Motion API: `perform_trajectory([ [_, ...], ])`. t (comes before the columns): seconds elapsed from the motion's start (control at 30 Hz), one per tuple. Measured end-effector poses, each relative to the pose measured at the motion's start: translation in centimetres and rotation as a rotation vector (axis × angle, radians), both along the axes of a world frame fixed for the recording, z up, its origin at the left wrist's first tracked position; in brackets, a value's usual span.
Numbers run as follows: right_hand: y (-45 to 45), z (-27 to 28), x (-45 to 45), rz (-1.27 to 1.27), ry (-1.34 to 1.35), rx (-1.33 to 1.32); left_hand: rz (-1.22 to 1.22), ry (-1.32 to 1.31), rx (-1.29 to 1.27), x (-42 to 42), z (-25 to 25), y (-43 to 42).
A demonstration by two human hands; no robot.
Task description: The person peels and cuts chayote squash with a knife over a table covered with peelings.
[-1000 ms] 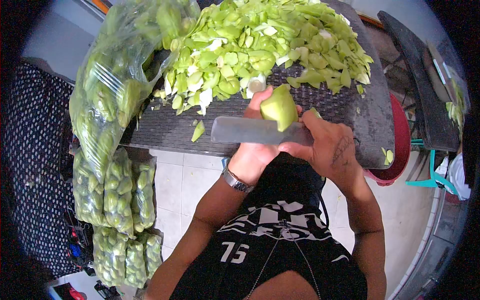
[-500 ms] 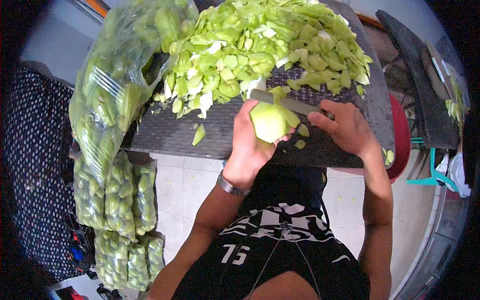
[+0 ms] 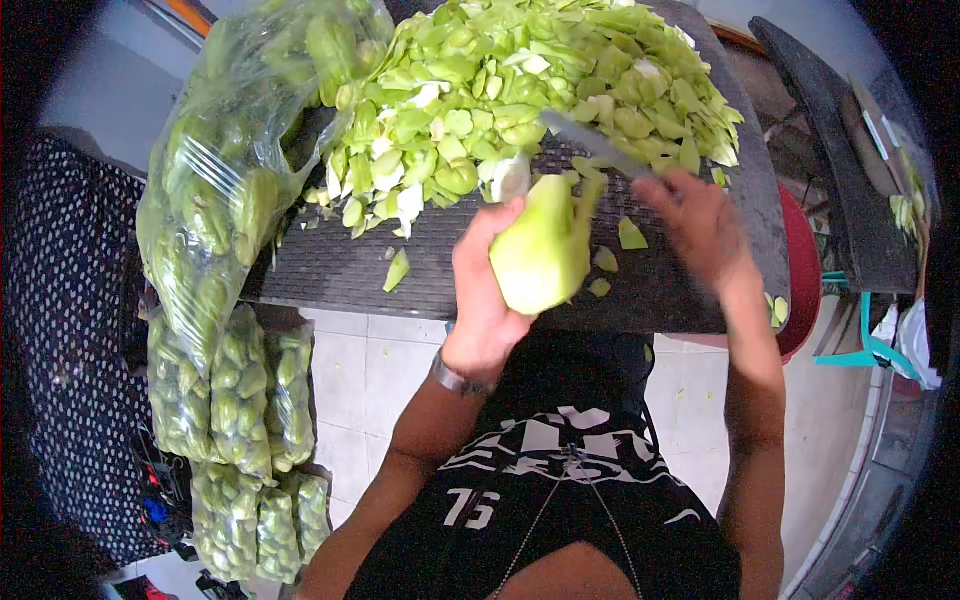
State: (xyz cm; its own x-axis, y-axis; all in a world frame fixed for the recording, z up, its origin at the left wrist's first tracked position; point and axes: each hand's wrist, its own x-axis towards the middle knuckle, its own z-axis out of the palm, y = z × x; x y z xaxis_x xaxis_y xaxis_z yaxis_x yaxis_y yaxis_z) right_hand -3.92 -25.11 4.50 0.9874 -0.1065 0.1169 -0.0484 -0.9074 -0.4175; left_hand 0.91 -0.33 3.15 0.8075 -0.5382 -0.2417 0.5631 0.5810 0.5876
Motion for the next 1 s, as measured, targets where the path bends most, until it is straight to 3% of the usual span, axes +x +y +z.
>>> perform_trajectory([
  [0.07, -3.2, -1.1, 1.4, -0.077, 0.015, 0.068, 0.075, 0.059, -0.021, -0.7, 1.7, -0.3],
  [0.1, -4.0, -0.8, 1.9, -0.092, 0.083, 0.130, -0.149, -0.050, -0.182, 0.2, 1.3, 0.9],
  [0.13, -4.3, -0.8, 2.1, -0.110, 0.159, 0.196, -0.022, -0.020, -0.094, 0.5, 0.7, 0.8],
  [0.23, -3.4, 2.1, 2.1, -0.375, 0.204, 0.022, 0.287, 0.037, 0.114, 1.7, -0.1, -0.5],
  [0.33, -1.0, 2.0, 0.5, -0.108, 0.022, 0.048, 0.214, 0.064, 0.066, 3.0, -0.9, -0.1],
  [0.4, 2.7, 1.8, -1.2, -0.025, 0.072, 0.254, 0.161, 0.061, -0.016, 3.0, -0.9, -0.3],
  [0.47, 5.8, 2.3, -2.5, 0.115, 0.117, 0.279, 0.145, 0.095, -0.024, 2.6, -1.2, -1.0],
  [0.5, 6.8, 2.1, -2.9, 0.134, 0.082, 0.269, 0.009, 0.067, -0.108, 2.5, -1.8, -0.5],
  [0.67, 8.5, -0.1, -2.9, 0.177, -0.213, 0.115, 0.011, 0.057, -0.172, 1.5, -2.1, -1.0],
  [0.83, 8.5, 0.5, -3.4, 0.205, -0.142, 0.078, -0.037, 0.103, -0.342, 1.0, -2.4, -1.0],
  [1.0, 8.9, 1.0, -4.2, 0.216, -0.053, 0.033, 0.020, 0.093, -0.220, 1.2, -2.9, -1.2],
])
